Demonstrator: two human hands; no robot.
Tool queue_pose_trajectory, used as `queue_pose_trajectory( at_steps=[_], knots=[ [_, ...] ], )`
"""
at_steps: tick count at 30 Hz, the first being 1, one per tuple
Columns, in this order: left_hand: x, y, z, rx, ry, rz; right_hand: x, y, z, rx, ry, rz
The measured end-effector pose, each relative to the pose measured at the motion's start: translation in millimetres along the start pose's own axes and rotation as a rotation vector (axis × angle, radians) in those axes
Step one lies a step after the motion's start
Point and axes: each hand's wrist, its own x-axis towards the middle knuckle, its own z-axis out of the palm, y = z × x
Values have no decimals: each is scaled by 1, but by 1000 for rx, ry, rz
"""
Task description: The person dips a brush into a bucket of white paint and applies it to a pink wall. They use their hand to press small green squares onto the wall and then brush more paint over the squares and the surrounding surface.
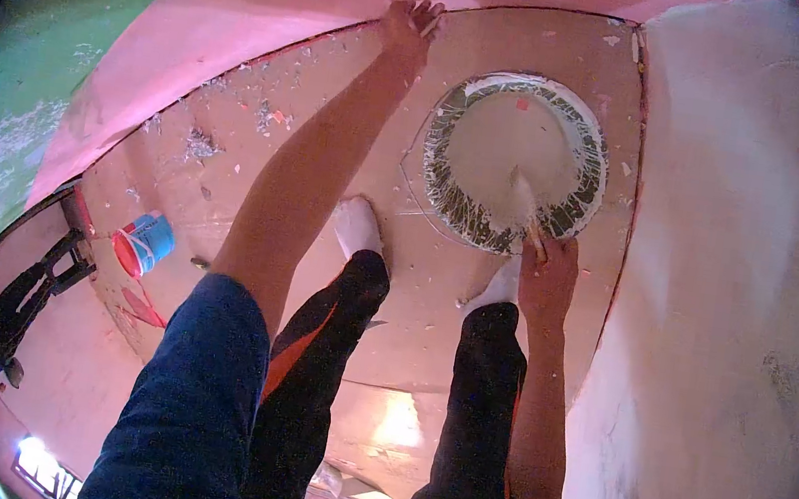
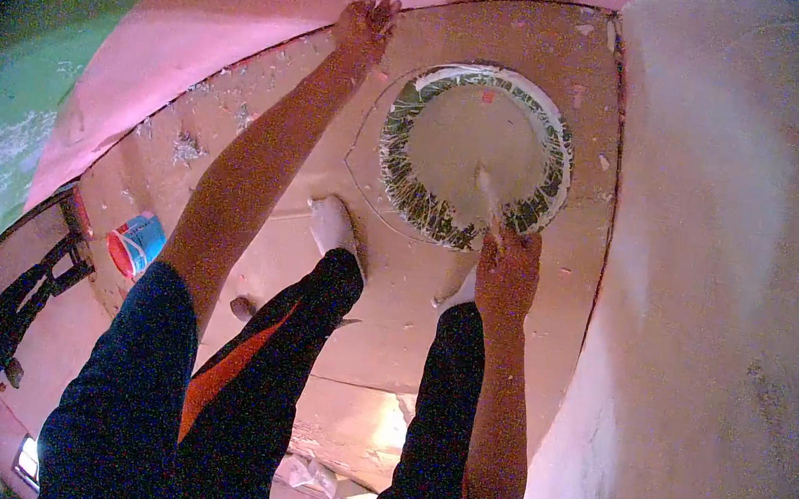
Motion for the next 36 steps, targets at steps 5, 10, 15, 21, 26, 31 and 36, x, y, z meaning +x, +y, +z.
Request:
queue_pose_trajectory(
  at_steps=[5, 10, 15, 21, 26, 31, 36],
  knots=[
    [48, -32, -34, 911, -352, 880, 0, 0, -3, -11, -34, 4],
    [7, -15, 3, -115, -66, 120, -1, 5, 0, -42, 7, -102],
    [12, -21, 4, -70, 7, 192, 1, -7, -6, 53, -78, 101],
    [47, -34, -4, -87, 111, 302, -1, 1, 1, -40, 8, -36],
    [27, -21, 0, 276, 161, 232, -1, -7, -5, -30, -51, 29],
    [28, -25, 16, -108, 205, 272, -2, -1, -1, -23, -31, 11],
    [108, -79, -71, -111, -288, 622, 1, -7, -4, 6, -72, 75]
  ],
)
